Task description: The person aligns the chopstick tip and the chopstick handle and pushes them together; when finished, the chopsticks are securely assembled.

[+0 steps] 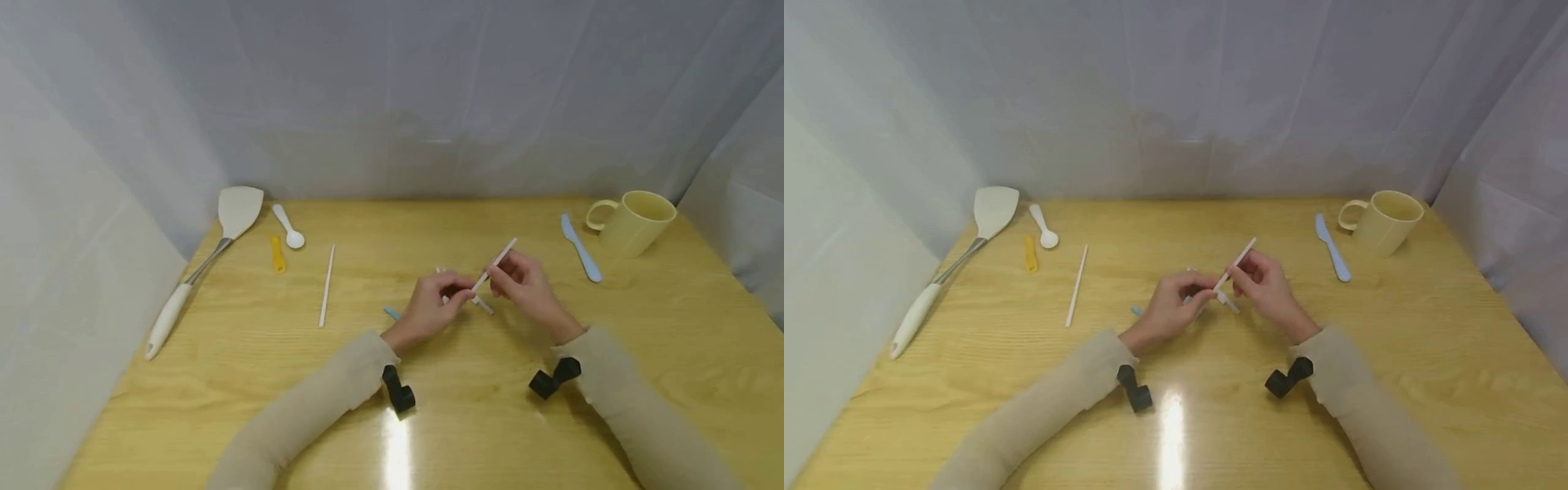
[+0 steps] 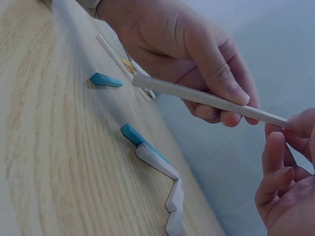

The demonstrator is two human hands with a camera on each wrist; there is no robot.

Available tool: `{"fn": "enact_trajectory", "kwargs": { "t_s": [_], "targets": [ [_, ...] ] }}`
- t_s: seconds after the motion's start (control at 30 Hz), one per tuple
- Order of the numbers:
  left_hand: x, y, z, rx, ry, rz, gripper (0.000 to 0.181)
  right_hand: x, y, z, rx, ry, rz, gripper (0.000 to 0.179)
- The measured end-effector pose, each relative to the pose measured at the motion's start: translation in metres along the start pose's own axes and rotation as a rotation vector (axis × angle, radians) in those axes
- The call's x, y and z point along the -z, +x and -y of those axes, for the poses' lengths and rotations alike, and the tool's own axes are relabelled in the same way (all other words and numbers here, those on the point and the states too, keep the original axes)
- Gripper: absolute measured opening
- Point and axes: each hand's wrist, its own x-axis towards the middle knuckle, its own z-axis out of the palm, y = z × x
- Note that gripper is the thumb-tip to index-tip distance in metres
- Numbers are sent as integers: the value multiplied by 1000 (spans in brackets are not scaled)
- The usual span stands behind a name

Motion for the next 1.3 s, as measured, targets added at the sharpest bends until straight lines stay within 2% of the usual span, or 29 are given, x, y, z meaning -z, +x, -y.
{"fn": "enact_trajectory", "kwargs": {
  "t_s": [0.13,0.23,0.37,0.53,0.63,0.83,0.93,1.07,1.3],
  "targets": [
    [3,-4,1,36,-13,24,25,-1,-2,-1,-66,-55,31,15],
    [6,-2,-1,30,-19,74,33,3,-1,0,-94,-79,68,13],
    [8,3,-5,6,-11,130,29,11,0,0,-90,-53,131,12],
    [19,1,-8,86,10,133,25,17,2,-1,-111,-64,216,22],
    [30,-4,-4,143,21,137,27,19,2,-4,-145,-122,240,26],
    [60,-16,5,196,70,109,29,29,2,-9,-178,-219,271,25],
    [76,-23,12,205,114,95,29,36,2,-11,-196,-242,263,23],
    [97,-30,20,200,216,93,29,43,4,-14,-196,-286,257,20],
    [134,-37,18,199,391,92,29,44,2,-20,-162,-304,266,17]
  ]
}}
